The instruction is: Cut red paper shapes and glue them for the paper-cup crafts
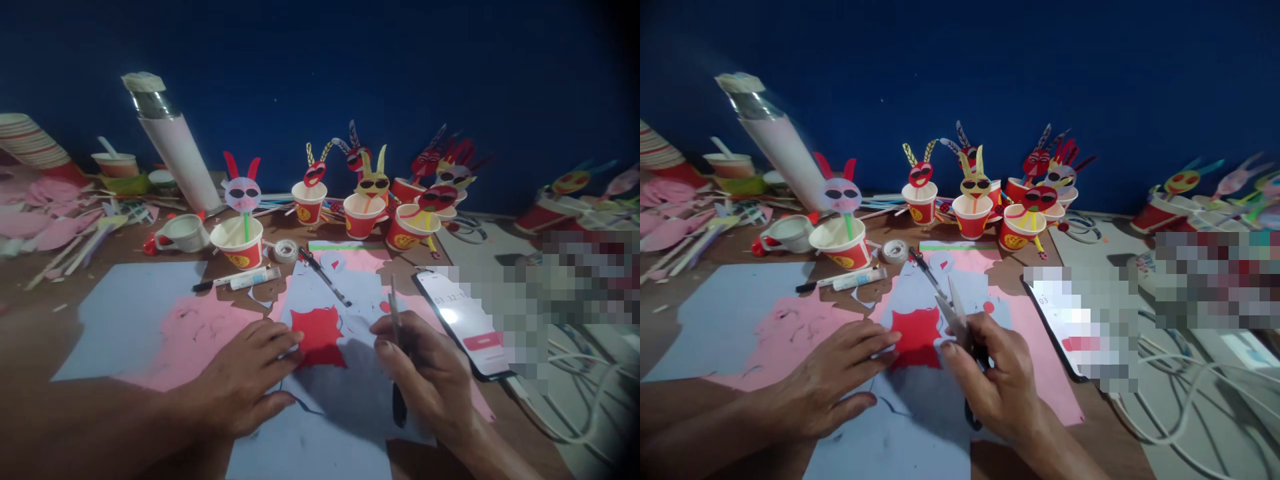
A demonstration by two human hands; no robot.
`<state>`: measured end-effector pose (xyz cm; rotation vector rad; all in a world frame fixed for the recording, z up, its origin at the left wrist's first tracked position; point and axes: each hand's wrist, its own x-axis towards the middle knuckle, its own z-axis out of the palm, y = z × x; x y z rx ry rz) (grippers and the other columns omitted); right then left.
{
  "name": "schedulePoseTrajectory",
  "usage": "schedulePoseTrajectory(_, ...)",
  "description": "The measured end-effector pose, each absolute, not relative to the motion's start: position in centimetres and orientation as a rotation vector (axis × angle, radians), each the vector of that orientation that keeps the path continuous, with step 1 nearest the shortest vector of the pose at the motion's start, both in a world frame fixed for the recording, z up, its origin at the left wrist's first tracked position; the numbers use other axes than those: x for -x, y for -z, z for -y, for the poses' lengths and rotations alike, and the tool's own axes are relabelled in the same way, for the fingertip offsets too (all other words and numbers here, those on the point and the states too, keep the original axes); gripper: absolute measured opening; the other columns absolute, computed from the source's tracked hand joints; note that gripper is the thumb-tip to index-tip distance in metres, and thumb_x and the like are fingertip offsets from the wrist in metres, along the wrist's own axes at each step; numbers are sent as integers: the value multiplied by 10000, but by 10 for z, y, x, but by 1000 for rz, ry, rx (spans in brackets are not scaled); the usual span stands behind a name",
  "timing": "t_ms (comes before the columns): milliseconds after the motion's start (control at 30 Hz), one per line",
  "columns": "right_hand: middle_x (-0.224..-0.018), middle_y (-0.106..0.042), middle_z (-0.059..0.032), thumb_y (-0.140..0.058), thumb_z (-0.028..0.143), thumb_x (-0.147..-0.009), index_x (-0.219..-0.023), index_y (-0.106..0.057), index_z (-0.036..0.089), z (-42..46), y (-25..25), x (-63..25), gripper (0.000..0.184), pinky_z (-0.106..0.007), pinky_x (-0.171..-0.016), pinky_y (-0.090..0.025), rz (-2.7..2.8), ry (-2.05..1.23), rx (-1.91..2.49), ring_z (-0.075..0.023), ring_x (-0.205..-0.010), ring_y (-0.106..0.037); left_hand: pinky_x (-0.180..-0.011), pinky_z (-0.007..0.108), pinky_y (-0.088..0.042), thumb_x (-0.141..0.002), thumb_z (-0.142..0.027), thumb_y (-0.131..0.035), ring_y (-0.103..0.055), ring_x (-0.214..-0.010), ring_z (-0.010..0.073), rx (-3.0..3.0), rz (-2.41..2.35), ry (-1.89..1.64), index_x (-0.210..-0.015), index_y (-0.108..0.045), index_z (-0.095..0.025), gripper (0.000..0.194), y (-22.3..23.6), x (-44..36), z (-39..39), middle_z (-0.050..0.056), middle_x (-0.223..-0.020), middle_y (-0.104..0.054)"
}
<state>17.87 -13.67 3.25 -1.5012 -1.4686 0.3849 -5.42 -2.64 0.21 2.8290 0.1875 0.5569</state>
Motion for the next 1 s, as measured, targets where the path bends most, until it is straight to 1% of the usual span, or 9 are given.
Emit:
schedulePoseTrajectory(100,-523,-417,49,-510,198,-816,-663,-451,224,139,-31,-176,165,-239,-418,-318,1505,-291,1470,-100,-424,-377,-918,439,-423,-861,-188,-490,-483,-1091,260,-2750,-269,-654,-1106,-537,-135,255,-3,57,25,148,-1205,-565)
schedulePoseTrajectory(167,-518,-388,52,-502,171,-807,-634,-409,227,140,-31,-174,204,-243,-429,-312,1517,-277,1471,-103,-433,-371,-901,417,-437,-855,-152,-495,-500,-1056,242,-2712,-302,-703,-1119,-528,-148,266,-3,57,24,134,-1167,-583)
schedulePoseTrajectory(267,-523,-368,60,-493,164,-810,-637,-397,225,138,-29,-172,207,-233,-434,-304,1513,-331,1496,-99,-444,-368,-897,405,-431,-840,-149,-538,-504,-1032,240,-2715,-268,-675,-1067,-541,-153,227,0,55,24,113,-1124,-606)
schedulePoseTrajectory(367,-511,-335,72,-490,198,-820,-619,-373,220,133,-27,-170,233,-215,-425,-291,1510,-468,1549,-86,-441,-333,-882,399,-433,-840,-233,-574,-501,-1028,249,-2751,-269,-567,-1066,-530,-139,248,2,48,22,126,-1146,-588)
schedulePoseTrajectory(467,-502,-313,81,-508,255,-822,-608,-347,218,131,-24,-168,270,-203,-421,-282,1515,-587,1610,-80,-447,-298,-834,365,-449,-827,-285,-600,-525,-957,230,-2767,-234,-398,-1022,-556,-134,250,-4,37,15,114,-1078,-602)
schedulePoseTrajectory(567,-519,-334,73,-509,303,-826,-614,-348,216,130,-23,-167,279,-202,-435,-294,1519,-673,1676,-85,-471,-310,-801,327,-450,-828,-264,-607,-531,-906,206,-2778,-213,-247,-953,-593,-151,168,-17,27,8,71,-960,-629)
schedulePoseTrajectory(667,-528,-339,69,-505,332,-827,-623,-345,216,131,-23,-167,284,-208,-448,-289,1538,-739,1703,-90,-492,-314,-824,319,-436,-878,-223,-534,-526,-933,201,-2832,-122,-186,-937,-622,-164,122,-27,24,6,61,-907,-640)
schedulePoseTrajectory(900,-529,-326,77,-495,349,-842,-622,-323,215,130,-21,-167,309,-208,-440,-257,1540,-835,1673,-84,-492,-287,-831,326,-432,-832,-94,-523,-540,-926,198,-2965,-63,-140,-825,-625,-160,122,-32,24,11,71,-872,-639)
schedulePoseTrajectory(1000,-513,-304,84,-506,360,-835,-615,-310,215,131,-21,-166,328,-215,-433,-230,1564,-828,1673,-81,-483,-269,-806,315,-447,-831,-65,-486,-550,-900,192,-2954,-55,-181,-795,-622,-160,170,-34,22,13,69,-842,-647)
